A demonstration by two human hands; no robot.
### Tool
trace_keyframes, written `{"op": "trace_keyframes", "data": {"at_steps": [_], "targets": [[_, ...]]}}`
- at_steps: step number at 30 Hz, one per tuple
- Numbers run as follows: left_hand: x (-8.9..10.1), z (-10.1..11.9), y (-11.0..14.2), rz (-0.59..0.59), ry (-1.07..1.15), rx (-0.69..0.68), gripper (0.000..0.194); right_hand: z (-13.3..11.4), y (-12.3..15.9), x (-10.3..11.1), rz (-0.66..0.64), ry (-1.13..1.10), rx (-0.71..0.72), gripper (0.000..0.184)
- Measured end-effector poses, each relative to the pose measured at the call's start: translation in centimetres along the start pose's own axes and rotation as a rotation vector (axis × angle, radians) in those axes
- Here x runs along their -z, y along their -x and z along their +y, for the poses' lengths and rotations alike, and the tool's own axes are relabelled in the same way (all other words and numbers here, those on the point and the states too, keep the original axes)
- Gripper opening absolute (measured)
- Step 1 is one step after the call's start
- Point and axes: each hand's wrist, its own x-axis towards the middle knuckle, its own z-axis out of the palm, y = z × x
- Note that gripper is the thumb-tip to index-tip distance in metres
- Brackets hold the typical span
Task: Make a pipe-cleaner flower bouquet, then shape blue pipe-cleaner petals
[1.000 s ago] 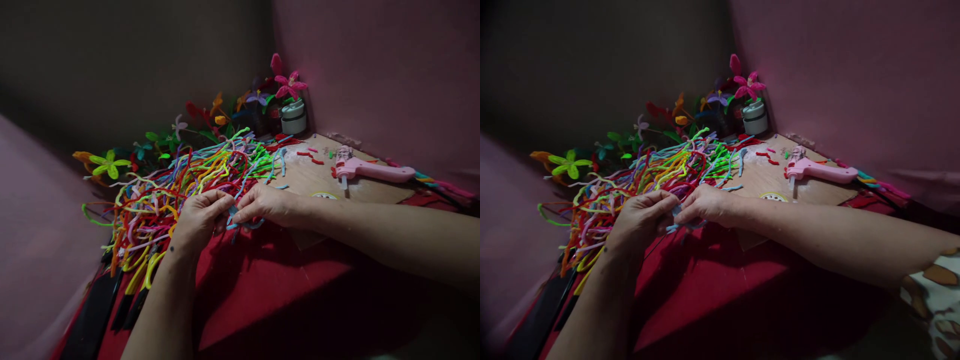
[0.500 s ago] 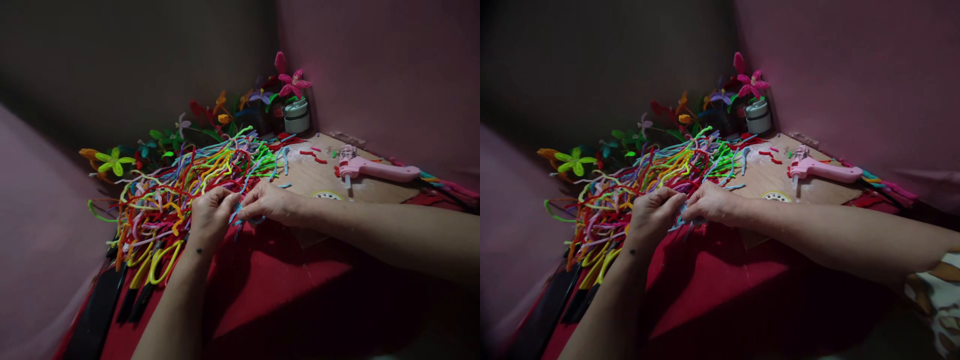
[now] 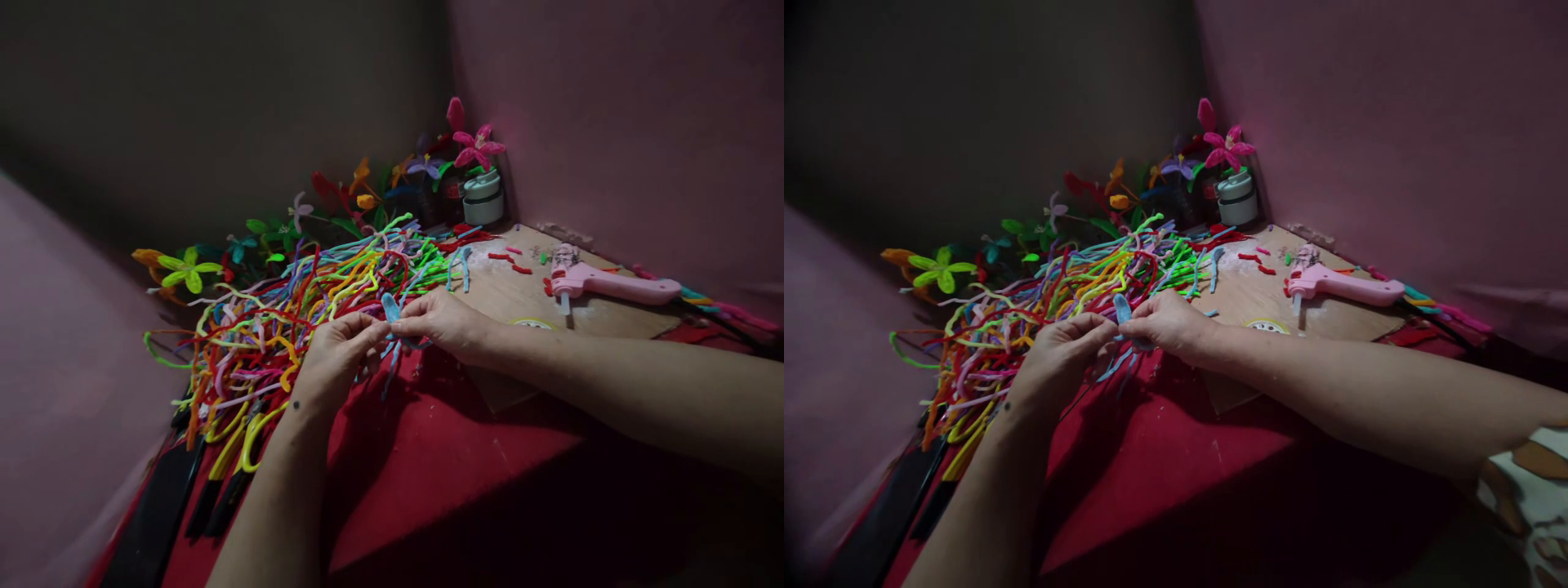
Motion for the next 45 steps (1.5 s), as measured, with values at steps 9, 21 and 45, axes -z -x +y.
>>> {"op": "trace_keyframes", "data": {"at_steps": [9, 21, 45], "targets": [[-0.1, 0.2, 0.4, -0.121, -0.172, 0.026, 0.023, 0.0, 0.2, 0.1, 0.05, 0.103, 0.052, 0.025], [-0.5, -0.9, -0.3, 0.293, -0.376, -0.299, 0.018, 0.1, 0.0, -0.3, 0.172, -0.169, -0.039, 0.025], [-3.8, -0.7, 0.3, -0.186, 0.388, 0.21, 0.026, 1.2, -0.4, 0.1, 0.236, -0.094, 0.092, 0.027]]}}
